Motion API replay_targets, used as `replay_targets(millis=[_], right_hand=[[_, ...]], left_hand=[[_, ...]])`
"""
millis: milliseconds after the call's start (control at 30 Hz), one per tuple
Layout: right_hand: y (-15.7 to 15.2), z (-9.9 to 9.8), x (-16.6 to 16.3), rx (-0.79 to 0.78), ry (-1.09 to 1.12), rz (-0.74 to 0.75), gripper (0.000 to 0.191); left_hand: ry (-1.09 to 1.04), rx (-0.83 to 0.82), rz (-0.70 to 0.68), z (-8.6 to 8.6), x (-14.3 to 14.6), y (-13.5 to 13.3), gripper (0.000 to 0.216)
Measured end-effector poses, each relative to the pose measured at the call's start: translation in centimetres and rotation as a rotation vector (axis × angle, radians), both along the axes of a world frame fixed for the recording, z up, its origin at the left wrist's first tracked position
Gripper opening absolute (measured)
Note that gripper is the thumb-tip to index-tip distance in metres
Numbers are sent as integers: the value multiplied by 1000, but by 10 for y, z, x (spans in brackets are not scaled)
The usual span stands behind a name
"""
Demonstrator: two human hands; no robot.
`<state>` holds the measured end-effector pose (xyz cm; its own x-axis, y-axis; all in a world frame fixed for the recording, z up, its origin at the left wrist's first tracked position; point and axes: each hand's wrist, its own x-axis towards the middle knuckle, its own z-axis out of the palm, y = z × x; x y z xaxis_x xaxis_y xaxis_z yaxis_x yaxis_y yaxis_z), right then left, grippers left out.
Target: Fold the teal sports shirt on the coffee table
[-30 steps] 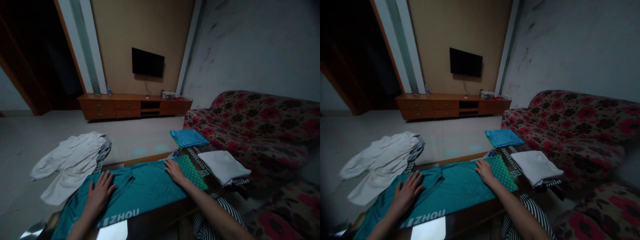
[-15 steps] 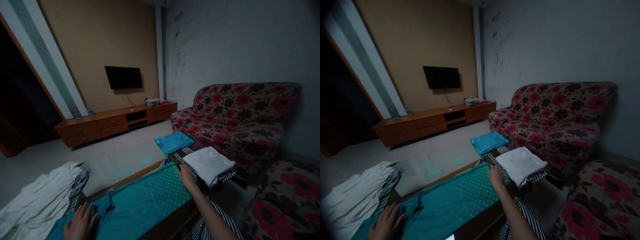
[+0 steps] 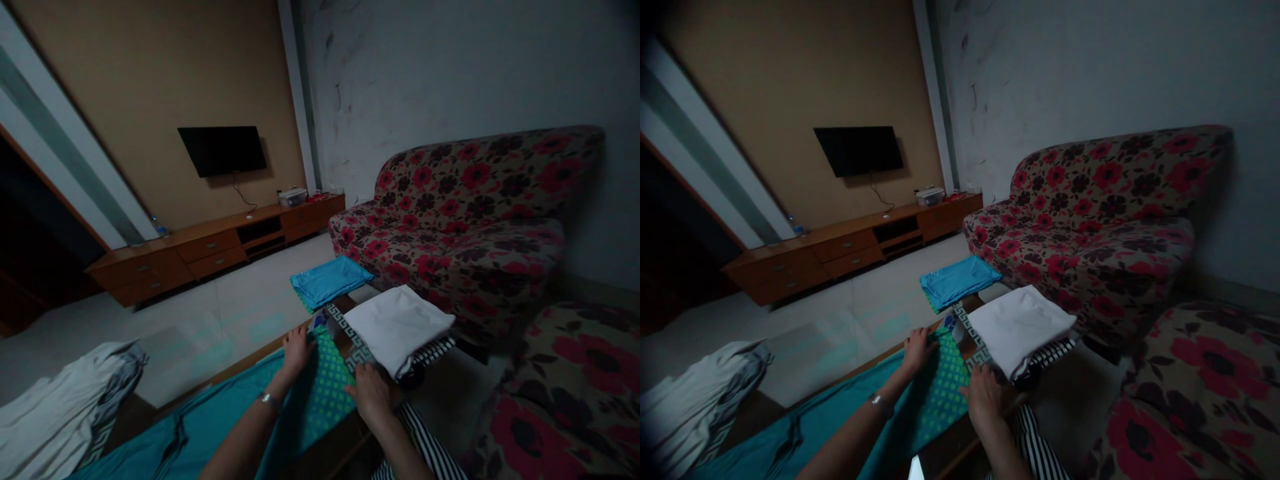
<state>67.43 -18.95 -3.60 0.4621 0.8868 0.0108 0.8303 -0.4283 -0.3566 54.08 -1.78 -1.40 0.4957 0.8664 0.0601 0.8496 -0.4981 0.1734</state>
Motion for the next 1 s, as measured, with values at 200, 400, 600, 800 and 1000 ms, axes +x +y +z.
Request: replay_targets(millis=[200, 400, 600, 800, 1000], right_hand=[[4, 10, -9, -47, 45, -36, 33], [3, 19, -5, -99, 85, -64, 34], [-1, 31, 2, -202, 161, -1, 26], [-8, 42, 3, -251, 175, 45, 25], [-11, 51, 1, -234, 193, -16, 27]], left_hand=[[38, -75, 38, -5, 46, 35, 33], [123, -130, 19, -6, 53, 58, 31], [163, -172, -69, -11, 59, 69, 39], [182, -167, -111, -11, 66, 68, 25], [202, -170, -68, -5, 60, 69, 28]])
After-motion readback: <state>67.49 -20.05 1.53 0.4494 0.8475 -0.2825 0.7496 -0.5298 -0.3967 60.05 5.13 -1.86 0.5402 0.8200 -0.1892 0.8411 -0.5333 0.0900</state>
